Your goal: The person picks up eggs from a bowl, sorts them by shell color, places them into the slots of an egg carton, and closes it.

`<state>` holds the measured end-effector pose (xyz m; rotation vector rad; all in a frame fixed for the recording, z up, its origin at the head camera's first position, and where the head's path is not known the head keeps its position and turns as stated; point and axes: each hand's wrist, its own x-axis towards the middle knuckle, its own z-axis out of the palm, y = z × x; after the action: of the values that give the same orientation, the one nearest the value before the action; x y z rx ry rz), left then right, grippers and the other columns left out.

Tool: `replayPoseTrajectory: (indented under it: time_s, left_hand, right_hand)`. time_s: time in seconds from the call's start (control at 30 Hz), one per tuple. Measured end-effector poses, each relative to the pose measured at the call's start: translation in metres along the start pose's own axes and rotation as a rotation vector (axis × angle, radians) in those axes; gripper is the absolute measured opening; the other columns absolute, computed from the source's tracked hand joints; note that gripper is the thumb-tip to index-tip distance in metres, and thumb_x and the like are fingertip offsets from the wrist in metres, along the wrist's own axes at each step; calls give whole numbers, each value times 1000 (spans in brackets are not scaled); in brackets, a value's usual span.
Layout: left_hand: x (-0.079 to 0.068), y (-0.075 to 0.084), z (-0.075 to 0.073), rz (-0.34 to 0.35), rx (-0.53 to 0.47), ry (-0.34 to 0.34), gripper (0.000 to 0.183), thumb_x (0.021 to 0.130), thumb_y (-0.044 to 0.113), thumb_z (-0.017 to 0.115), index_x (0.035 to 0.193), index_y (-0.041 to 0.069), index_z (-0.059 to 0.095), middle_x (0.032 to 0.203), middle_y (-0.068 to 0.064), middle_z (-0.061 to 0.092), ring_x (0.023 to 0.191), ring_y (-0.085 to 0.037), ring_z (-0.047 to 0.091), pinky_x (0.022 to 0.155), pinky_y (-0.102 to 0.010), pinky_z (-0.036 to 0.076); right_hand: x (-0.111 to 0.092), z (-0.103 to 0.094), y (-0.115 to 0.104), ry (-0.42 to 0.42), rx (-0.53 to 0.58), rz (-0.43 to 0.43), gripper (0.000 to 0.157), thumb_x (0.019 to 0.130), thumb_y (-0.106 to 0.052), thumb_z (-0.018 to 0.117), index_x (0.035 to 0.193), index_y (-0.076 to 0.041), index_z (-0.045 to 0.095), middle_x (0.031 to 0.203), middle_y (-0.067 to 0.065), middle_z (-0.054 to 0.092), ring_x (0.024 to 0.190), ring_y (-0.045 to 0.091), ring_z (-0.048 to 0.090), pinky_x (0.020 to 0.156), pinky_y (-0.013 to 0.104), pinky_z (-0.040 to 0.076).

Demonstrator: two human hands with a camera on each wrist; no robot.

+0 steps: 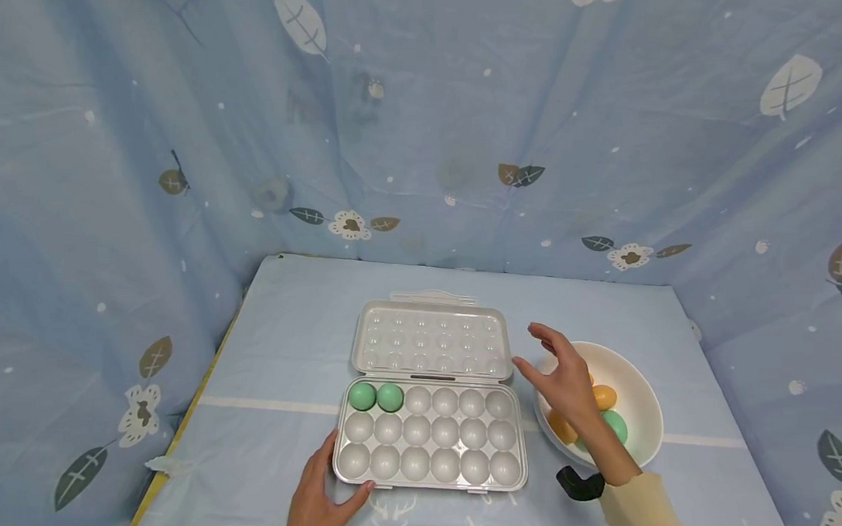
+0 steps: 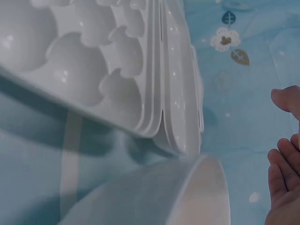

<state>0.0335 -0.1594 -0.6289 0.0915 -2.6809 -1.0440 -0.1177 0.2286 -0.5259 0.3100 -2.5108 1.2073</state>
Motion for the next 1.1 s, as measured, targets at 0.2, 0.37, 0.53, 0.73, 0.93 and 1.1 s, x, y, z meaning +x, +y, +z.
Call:
replayPoseTrajectory:
  time_s: [0.2, 0.37, 0.53, 0.73, 0.93, 1.1]
  left_hand:
    - [0, -1, 1, 10, -10, 6, 110, 65, 37, 99, 156, 12, 42, 134, -11, 62, 123, -22, 59, 103, -1, 25]
    - [0, -2, 2, 12, -15, 6, 110, 65, 37, 99, 156, 11, 43, 135, -12, 62, 122, -23, 59, 102, 0, 24]
    - [0, -4, 3, 29, -14, 17, 112, 64, 35, 100, 156, 11, 42, 134, -13, 62, 122, -23, 58, 103, 0, 23]
    - [0, -5, 2, 47, -32, 28, 113, 62, 30, 101, 157, 11, 42, 134, -14, 62, 121, -20, 56, 104, 3, 18]
    - [0, -4, 0, 45, -31, 31, 112, 61, 30, 100, 156, 11, 43, 132, -12, 63, 120, -19, 56, 103, 1, 22]
    - [0, -4, 0, 63, -56, 38, 113, 61, 27, 101, 156, 11, 43, 133, -14, 62, 120, -17, 54, 104, 4, 17]
  right_hand:
    - [-11, -18, 13, -3, -47, 75, 65, 87, -14, 85, 143, -4, 55, 139, 17, 62, 127, 35, 59, 104, 0, 30]
    - [-18, -32, 24, -19, -98, 141, 61, 89, -19, 84, 141, -4, 55, 138, 16, 63, 127, 34, 59, 102, -2, 30]
    - [-26, -42, 30, -16, -108, 164, 59, 88, -17, 84, 138, -3, 57, 135, 17, 64, 124, 36, 61, 99, -5, 28]
    - [-37, -54, 32, -45, -156, 228, 56, 91, -25, 82, 137, -4, 60, 134, 18, 66, 122, 38, 64, 103, 13, 44]
    - [-45, -69, 36, -58, -205, 256, 54, 89, -20, 84, 133, 0, 62, 130, 22, 67, 119, 42, 66, 97, 30, 49]
    - [-50, -79, 40, -111, -218, 268, 52, 88, -16, 83, 131, 3, 62, 127, 24, 67, 118, 44, 65, 97, 44, 52]
